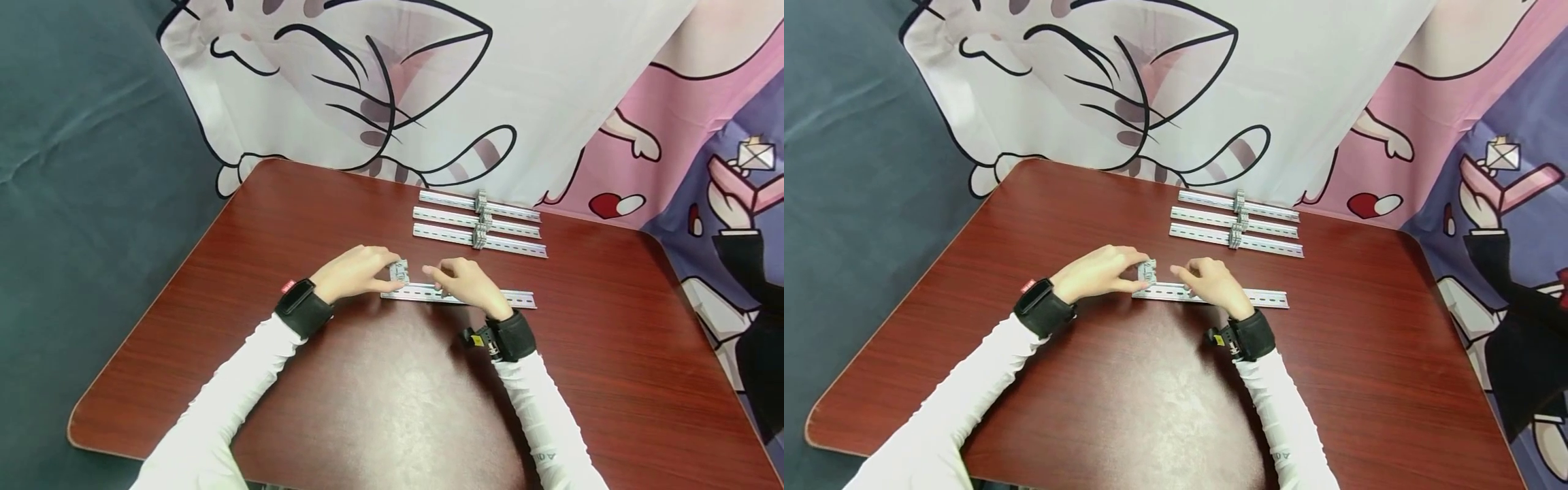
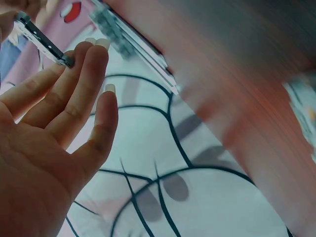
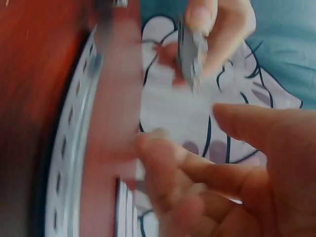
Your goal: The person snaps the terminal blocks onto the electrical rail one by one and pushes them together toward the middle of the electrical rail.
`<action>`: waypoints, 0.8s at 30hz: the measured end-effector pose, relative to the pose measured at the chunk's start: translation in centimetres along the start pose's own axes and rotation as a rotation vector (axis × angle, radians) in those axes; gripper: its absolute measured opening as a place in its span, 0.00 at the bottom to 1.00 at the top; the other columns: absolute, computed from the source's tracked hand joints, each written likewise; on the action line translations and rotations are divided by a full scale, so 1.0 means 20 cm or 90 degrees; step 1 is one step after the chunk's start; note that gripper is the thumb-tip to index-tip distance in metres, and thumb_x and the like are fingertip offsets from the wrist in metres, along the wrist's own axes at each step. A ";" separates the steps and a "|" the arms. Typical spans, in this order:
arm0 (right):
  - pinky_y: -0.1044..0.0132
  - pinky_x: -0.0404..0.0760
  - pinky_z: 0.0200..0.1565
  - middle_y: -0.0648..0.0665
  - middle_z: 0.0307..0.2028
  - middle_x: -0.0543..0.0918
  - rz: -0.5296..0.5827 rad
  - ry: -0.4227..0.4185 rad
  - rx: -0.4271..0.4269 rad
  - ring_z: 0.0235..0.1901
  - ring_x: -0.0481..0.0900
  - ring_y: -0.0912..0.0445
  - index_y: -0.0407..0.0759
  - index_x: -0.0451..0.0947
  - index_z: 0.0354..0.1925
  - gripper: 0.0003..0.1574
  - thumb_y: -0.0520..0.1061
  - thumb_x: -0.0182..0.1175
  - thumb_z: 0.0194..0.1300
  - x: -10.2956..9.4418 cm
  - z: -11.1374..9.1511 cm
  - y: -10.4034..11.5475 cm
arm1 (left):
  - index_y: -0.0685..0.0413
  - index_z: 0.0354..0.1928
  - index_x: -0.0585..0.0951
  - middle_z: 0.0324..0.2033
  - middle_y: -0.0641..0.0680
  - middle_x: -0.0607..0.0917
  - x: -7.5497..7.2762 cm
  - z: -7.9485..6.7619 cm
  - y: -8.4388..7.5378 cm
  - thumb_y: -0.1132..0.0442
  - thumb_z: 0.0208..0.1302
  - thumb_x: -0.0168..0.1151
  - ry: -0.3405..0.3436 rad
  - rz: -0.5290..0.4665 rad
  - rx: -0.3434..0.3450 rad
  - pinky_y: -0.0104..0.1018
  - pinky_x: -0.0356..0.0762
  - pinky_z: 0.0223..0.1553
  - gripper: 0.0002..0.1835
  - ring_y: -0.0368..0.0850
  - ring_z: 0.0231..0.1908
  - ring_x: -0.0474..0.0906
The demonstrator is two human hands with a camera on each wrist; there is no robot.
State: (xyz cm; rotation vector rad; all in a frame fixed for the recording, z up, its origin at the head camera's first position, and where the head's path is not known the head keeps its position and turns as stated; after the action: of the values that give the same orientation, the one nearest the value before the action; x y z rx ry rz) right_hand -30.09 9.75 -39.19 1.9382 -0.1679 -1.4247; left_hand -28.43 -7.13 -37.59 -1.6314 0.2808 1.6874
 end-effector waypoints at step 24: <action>0.69 0.71 0.29 0.49 0.19 0.82 0.021 -0.089 0.019 0.19 0.74 0.62 0.43 0.82 0.24 0.11 0.47 0.63 0.60 0.15 0.07 0.10 | 0.52 0.38 0.83 0.38 0.50 0.86 0.14 -0.15 -0.01 0.51 0.62 0.63 0.082 0.167 -0.014 0.44 0.72 0.38 0.12 0.49 0.42 0.80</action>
State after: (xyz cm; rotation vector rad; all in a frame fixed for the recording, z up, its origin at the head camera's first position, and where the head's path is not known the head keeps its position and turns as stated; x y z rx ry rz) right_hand -29.57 6.12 -40.47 1.8503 -0.2860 -1.5442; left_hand -25.75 -7.86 -40.53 -1.7850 0.5614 1.7833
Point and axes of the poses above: each hand's wrist, its own z-axis towards the middle knuckle, its own x-axis out of the palm, y = z × x, the point moved 7 cm from there along z, towards the middle knuckle
